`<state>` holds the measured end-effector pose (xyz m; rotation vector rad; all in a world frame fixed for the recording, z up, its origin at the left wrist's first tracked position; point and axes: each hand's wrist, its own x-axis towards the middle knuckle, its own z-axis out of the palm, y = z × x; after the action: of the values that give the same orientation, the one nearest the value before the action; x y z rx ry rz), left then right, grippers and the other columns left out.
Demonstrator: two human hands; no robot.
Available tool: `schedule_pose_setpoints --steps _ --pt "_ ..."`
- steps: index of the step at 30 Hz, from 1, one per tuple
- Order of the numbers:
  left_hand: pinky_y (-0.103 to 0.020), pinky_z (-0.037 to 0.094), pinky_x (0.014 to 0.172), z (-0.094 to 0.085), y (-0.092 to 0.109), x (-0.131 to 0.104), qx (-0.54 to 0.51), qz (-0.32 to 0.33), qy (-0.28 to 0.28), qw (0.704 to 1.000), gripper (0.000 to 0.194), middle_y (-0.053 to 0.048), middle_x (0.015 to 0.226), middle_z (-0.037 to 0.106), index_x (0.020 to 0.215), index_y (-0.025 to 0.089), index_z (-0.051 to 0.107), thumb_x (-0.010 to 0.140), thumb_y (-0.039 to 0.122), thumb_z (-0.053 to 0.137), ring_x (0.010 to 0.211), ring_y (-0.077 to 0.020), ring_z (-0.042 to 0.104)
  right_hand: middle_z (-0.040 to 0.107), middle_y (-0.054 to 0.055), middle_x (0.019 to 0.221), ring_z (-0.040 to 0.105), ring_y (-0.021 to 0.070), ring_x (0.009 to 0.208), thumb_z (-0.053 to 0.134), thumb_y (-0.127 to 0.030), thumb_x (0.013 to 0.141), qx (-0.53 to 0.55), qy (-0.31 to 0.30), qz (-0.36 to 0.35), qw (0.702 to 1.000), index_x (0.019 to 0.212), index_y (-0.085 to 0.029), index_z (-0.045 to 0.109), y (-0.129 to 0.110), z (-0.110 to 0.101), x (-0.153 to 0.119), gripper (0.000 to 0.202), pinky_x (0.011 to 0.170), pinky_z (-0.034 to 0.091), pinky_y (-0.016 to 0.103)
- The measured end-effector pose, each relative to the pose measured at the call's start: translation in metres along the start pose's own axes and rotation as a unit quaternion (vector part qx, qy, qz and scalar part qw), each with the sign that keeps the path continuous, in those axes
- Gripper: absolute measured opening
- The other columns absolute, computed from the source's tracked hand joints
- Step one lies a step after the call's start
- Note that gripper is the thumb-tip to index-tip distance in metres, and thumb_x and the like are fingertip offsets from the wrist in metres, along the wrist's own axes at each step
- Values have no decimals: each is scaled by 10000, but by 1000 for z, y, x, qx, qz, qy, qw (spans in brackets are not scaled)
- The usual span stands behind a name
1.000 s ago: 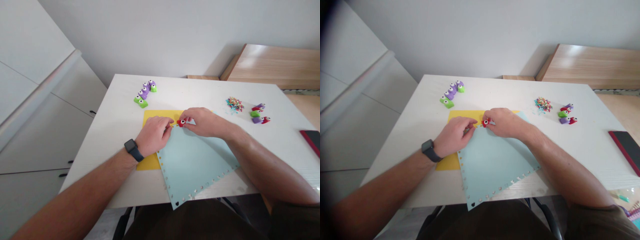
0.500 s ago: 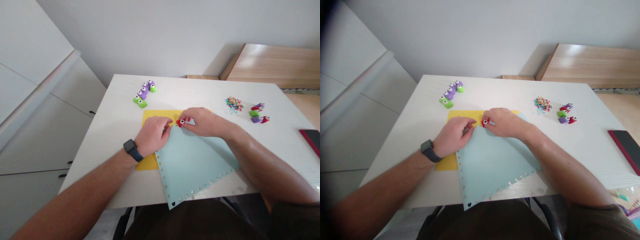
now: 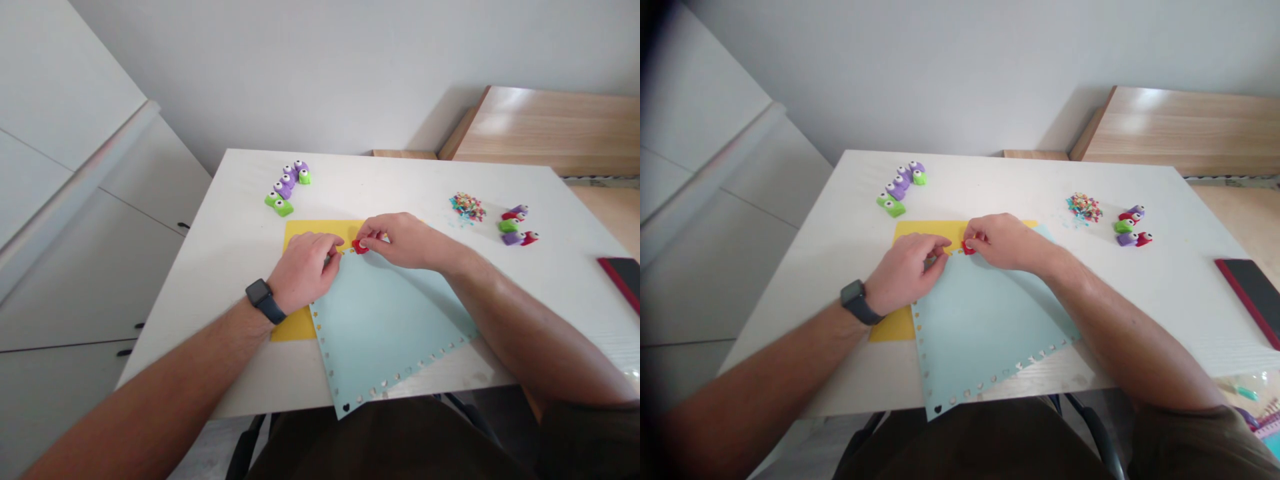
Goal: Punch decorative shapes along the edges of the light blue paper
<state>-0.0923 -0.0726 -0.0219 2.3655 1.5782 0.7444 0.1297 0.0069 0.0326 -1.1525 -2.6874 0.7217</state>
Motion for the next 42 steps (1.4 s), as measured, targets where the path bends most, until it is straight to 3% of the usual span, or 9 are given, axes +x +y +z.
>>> schedule_pose_setpoints --steps 8,42 --pt "-417 499 857 -1 1 -1 0 -2 3 1000 207 -70 972 739 1135 175 653 956 187 548 922 -244 676 796 16 923 697 167 827 631 -309 945 27 2 24 999 1028 -231 784 3 1 1 191 807 513 283" --pt "-417 493 854 -2 1 0 -4 -5 2 1000 192 -65 955 736 1118 171 658 959 196 553 904 -239 669 794 9 900 688 154 794 620 -316 958 46 -4 14 999 993 -243 798 5 0 1 195 765 503 266"
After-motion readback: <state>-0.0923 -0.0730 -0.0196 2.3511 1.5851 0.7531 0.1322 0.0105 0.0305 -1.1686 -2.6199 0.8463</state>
